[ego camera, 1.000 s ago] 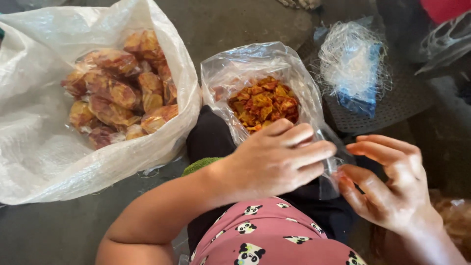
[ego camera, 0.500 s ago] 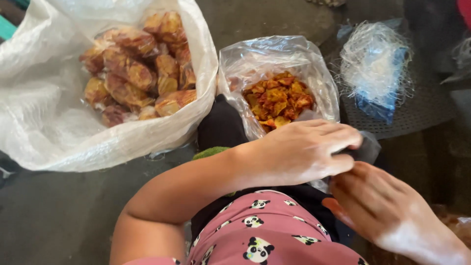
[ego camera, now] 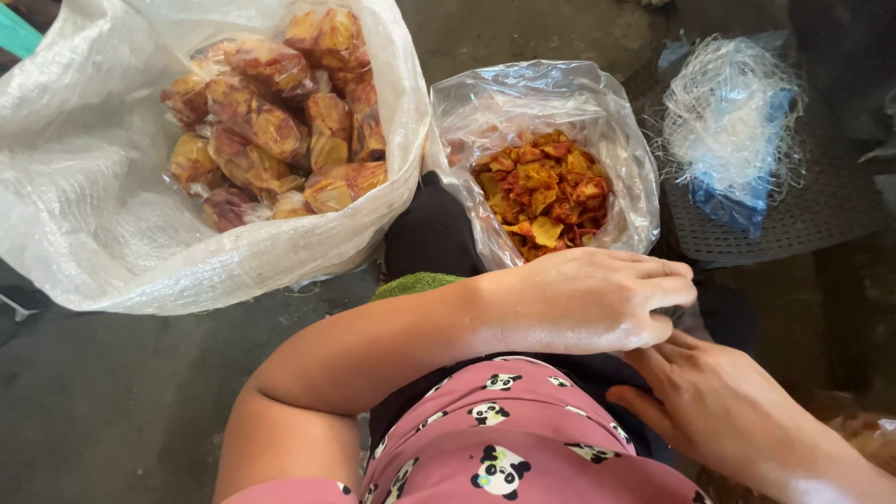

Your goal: Packaging chips into small plastic bags from a larger container

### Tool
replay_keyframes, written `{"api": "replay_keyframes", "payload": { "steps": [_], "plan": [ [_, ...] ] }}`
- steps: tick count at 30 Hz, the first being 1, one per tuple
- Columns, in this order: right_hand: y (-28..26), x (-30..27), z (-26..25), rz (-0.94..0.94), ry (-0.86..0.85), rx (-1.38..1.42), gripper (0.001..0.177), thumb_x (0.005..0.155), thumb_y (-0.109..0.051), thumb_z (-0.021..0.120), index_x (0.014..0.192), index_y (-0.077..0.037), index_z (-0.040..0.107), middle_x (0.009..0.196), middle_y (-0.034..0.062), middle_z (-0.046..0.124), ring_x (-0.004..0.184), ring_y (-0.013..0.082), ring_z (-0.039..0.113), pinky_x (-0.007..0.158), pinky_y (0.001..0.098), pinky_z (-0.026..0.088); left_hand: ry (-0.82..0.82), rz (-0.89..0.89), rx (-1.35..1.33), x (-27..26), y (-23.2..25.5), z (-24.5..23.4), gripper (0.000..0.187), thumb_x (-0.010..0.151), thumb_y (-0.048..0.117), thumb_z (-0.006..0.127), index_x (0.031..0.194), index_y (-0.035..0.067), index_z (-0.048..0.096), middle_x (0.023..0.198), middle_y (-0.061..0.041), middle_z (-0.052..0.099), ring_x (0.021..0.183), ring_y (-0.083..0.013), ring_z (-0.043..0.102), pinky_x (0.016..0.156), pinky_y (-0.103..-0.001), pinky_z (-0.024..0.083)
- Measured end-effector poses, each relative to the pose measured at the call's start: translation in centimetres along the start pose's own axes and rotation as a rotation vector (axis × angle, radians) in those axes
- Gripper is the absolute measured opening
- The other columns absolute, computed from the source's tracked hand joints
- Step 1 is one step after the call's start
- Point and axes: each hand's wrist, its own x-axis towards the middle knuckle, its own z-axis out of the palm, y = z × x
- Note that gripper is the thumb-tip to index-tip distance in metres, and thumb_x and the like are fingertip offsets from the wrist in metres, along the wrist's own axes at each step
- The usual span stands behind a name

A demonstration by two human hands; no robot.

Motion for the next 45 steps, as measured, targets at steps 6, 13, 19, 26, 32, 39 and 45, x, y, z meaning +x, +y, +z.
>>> {"api": "replay_keyframes", "payload": {
  "steps": [6, 13, 19, 26, 32, 39, 45],
  "plan": [
    [1.1, 1.4, 0.1, 0.236, -0.438, 0.167, 0.032, 0.097, -0.046, 0.056, 0.087, -0.024, 0.076, 0.088, 0.0048, 0.079, 0.081, 0.0328, 0.075, 0.074, 0.05, 0.057, 0.109, 0.073, 0.151, -0.4, 0.3, 1.7, 0.015, 0.086, 0.006, 0.067, 0.073, 0.009, 0.073, 0.093, -0.005, 0.065, 0.111, -0.0265, 0.064, 0.091, -0.034, 0.056],
    [2.0, 3.5, -0.7, 0.142, 0.012, 0.56, 0.019, 0.09, -0.007, 0.051, 0.099, -0.007, 0.068, 0.095, 0.0111, 0.075, 0.082, 0.0277, 0.067, 0.075, 0.0417, 0.052, 0.303, -0.059, 0.04, -1.0, 1.0, -2.1, 0.022, 0.107, 0.006, 0.054, 0.127, 0.005, 0.063, 0.131, -0.013, 0.068, 0.134, -0.0332, 0.061, 0.124, -0.046, 0.048],
    [1.7, 5.8, -3.3, 0.288, 0.496, 0.696, 0.053, 0.109, -0.032, 0.035, 0.149, 0.0, 0.047, 0.159, 0.0227, 0.045, 0.154, 0.0348, 0.036, 0.129, 0.0474, 0.021, 0.549, -0.435, -0.669, -5.4, 2.1, -0.7, 0.022, 0.102, 0.025, 0.06, 0.116, 0.008, 0.063, 0.118, -0.008, 0.067, 0.111, -0.0234, 0.067, 0.105, -0.038, 0.056],
    [-1.9, 6.9, 4.0, 0.189, 0.266, 0.911, 0.051, 0.108, -0.033, 0.036, 0.154, -0.012, 0.045, 0.167, 0.0213, 0.032, 0.159, 0.0346, 0.02, 0.126, 0.0505, 0.005, 0.78, -0.499, -2.021, -10.2, -7.3, 13.0, 0.101, 0.091, 0.074, 0.049, 0.155, -0.003, 0.039, 0.147, -0.029, 0.052, 0.146, -0.0391, 0.044, 0.123, -0.059, 0.033],
    [-3.9, 8.4, 1.5, 0.177, 0.359, 0.837, 0.046, 0.101, -0.026, 0.06, 0.14, -0.003, 0.06, 0.108, 0.0272, 0.074, 0.105, 0.0482, 0.069, 0.082, 0.0566, 0.054, 1.189, -0.665, -2.084, -8.6, -9.2, 14.4, 0.064, 0.1, 0.042, 0.065, 0.153, 0.014, 0.044, 0.147, -0.025, 0.053, 0.126, -0.0428, 0.059, 0.11, -0.066, 0.042],
    [-2.8, 8.7, 9.8, 0.255, 0.378, 0.48, 0.095, 0.082, -0.063, 0.076, 0.155, -0.013, 0.045, 0.162, 0.0332, 0.027, 0.147, 0.0563, 0.025, 0.113, 0.0672, 0.029, 0.796, -0.397, -2.289, -10.7, -11.1, 16.1, 0.072, 0.099, 0.035, 0.059, 0.161, 0.011, 0.03, 0.141, -0.017, 0.056, 0.133, -0.0373, 0.055, 0.117, -0.056, 0.041],
    [-3.4, 9.8, 7.4, 0.475, 0.045, 0.629, 0.093, 0.072, -0.064, 0.082, 0.15, -0.023, 0.05, 0.156, 0.0277, 0.025, 0.122, 0.0563, 0.051, 0.074, 0.0667, 0.06, 1.077, -0.547, -2.203, -11.1, -10.6, 16.4, 0.064, 0.095, 0.019, 0.058, 0.156, 0.02, 0.041, 0.165, -0.016, 0.035, 0.142, -0.0404, 0.045, 0.115, -0.065, 0.039]
  ]
}}
